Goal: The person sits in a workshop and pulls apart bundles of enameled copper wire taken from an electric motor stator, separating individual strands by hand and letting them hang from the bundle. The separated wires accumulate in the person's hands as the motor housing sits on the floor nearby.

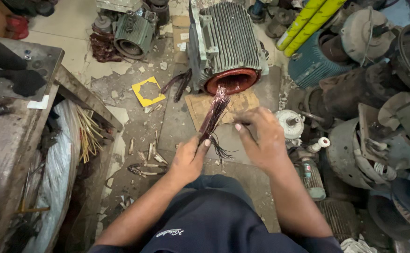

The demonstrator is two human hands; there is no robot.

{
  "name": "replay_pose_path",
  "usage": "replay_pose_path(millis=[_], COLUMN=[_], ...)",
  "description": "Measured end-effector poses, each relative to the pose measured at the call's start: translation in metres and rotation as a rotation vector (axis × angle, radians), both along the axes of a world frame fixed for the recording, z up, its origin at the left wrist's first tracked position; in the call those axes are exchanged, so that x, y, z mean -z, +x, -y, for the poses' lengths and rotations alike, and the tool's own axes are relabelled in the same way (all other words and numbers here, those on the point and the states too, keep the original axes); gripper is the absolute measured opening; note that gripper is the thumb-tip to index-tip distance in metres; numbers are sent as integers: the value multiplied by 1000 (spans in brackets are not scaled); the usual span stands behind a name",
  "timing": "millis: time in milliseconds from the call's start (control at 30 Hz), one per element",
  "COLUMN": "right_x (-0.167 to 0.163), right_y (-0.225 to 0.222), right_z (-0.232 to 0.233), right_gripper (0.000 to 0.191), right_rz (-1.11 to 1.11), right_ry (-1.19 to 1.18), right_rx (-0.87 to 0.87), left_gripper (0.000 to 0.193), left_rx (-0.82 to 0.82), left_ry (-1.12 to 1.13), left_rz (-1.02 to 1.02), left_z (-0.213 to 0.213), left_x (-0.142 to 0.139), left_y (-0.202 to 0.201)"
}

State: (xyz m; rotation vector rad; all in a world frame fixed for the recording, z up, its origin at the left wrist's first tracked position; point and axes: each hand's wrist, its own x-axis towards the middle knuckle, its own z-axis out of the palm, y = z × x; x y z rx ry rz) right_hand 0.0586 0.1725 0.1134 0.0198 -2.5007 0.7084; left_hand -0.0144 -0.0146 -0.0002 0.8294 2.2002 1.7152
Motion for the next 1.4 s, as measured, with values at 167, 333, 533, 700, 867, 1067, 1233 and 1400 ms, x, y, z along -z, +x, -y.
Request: replay_pose_path(millis=[167, 333, 533, 700, 867, 1067, 1233, 1400], right_x=[2, 29, 14, -10, -20, -18, -10, -4], right_y=[11, 22, 16, -16, -20, -21, -13, -9], right_z=[3, 12, -10, -6, 10, 9, 2, 1], right_gripper=[31, 32, 32, 59, 44, 44, 27, 28], right_rz=[3, 198, 90, 38, 16, -77, -45, -64], right_ry=[618, 476, 50, -173, -72, 182, 230, 214], right_rx=[33, -150, -76, -44, 34, 25, 107, 138], left_gripper=[28, 32, 30, 31, 29, 28, 28, 32], left_rx=[-45, -57, -24, 27, -5, 4, 1, 25], left_ry=[27, 44, 51, -46, 27, -45, -56, 43], left_rz=[129, 112, 109, 118, 62, 100, 91, 22], left_z=[-4, -5, -3, -7, -5, -1, -2, -5], left_x=[6, 16, 12, 4, 1, -1, -3, -4], left_y=[-6, -9, -12, -7, -4, -5, -3, -3])
